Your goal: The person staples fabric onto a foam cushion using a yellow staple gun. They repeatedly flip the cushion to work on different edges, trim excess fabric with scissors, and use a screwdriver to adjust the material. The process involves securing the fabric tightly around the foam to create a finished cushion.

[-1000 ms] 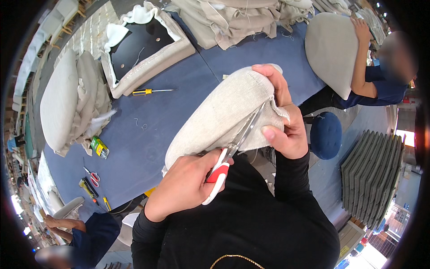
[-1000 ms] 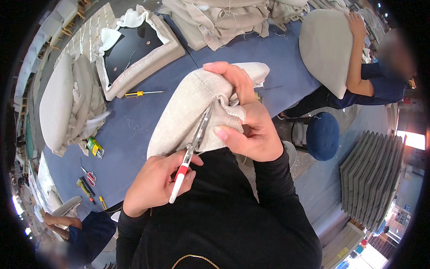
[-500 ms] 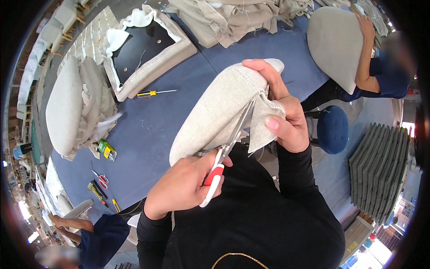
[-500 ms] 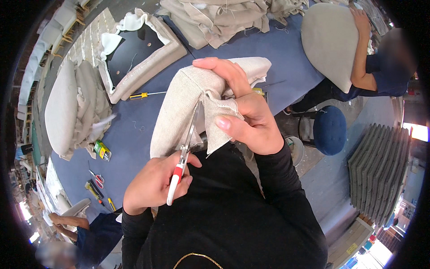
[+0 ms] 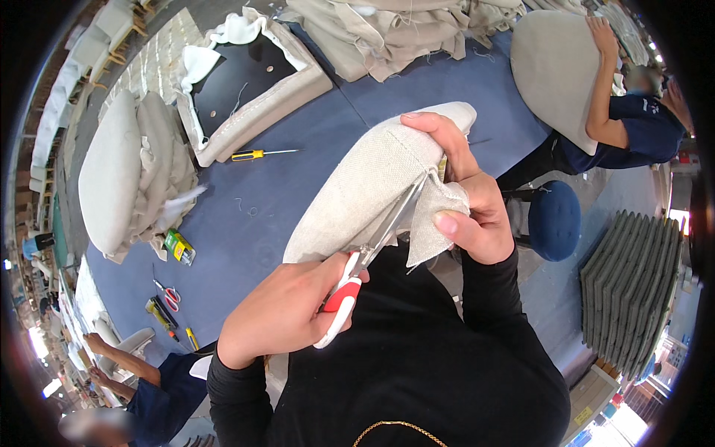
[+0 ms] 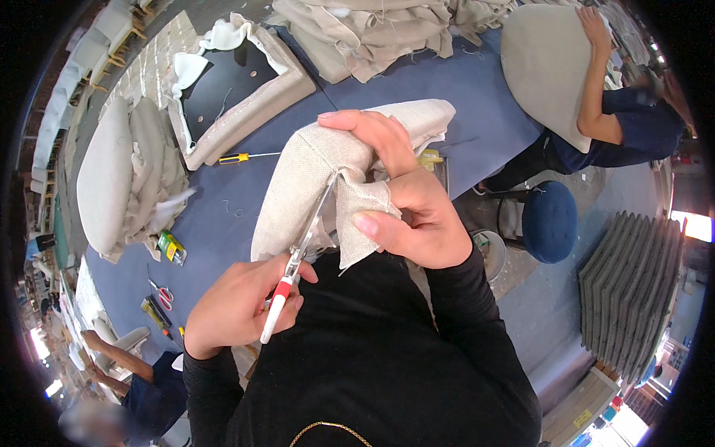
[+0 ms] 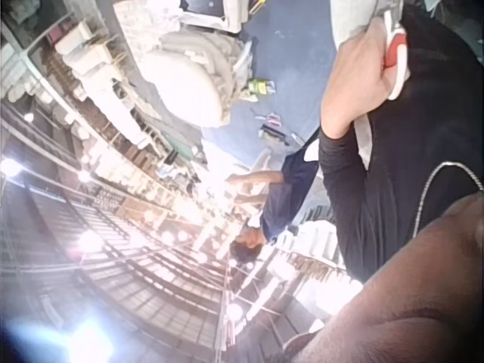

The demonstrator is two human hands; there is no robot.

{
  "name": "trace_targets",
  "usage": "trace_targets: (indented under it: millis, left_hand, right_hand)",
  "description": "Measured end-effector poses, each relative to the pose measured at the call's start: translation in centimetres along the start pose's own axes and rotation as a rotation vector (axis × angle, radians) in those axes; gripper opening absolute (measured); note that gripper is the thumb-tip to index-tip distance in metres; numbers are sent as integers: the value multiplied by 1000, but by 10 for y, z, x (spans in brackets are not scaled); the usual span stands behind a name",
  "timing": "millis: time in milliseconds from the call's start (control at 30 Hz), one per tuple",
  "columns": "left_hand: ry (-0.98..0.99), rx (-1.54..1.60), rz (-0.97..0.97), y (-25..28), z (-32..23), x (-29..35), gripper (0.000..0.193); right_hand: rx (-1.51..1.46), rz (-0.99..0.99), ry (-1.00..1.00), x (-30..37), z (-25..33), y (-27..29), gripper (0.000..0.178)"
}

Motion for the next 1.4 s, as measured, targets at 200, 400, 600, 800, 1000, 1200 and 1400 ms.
trace_targets:
  millis: [200,400,600,800,1000,1200,1400]
  left_hand:
    - [16,-6,17,1,-1,0,29]
    - [34,165,160,-4,-14,8,27]
    - [30,225,178,-4,-17,2,28]
    - [69,201,160,-9,-12,-1,18]
    - [86,263,169,-12,-9,-4,22]
    - [83,277,172,-13,-5,-1,27]
    - [-229,169,10,4,86,48,25]
  right_hand:
    - [39,22,-8,-3,1,0,29]
    - [86,19,2,-1,2,-6,22]
    - [143,34,9,-2,3,-9,21]
    - [97,6,5,2,0,-7,22]
    - [125,13,26,0,2,-10,20]
    - [270,127,92,-7,5,-10,21]
    - [293,220,122,-6,15,-8,30]
Point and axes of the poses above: each hand's wrist, its own x-axis away from the middle knuckle, its own y-axis out of the back of the hand, z = x × y, the point moved 6 cm from there along -x, towards the middle knuckle, and after that the axes turned 12 degrees about z, right-handed, at the moved point
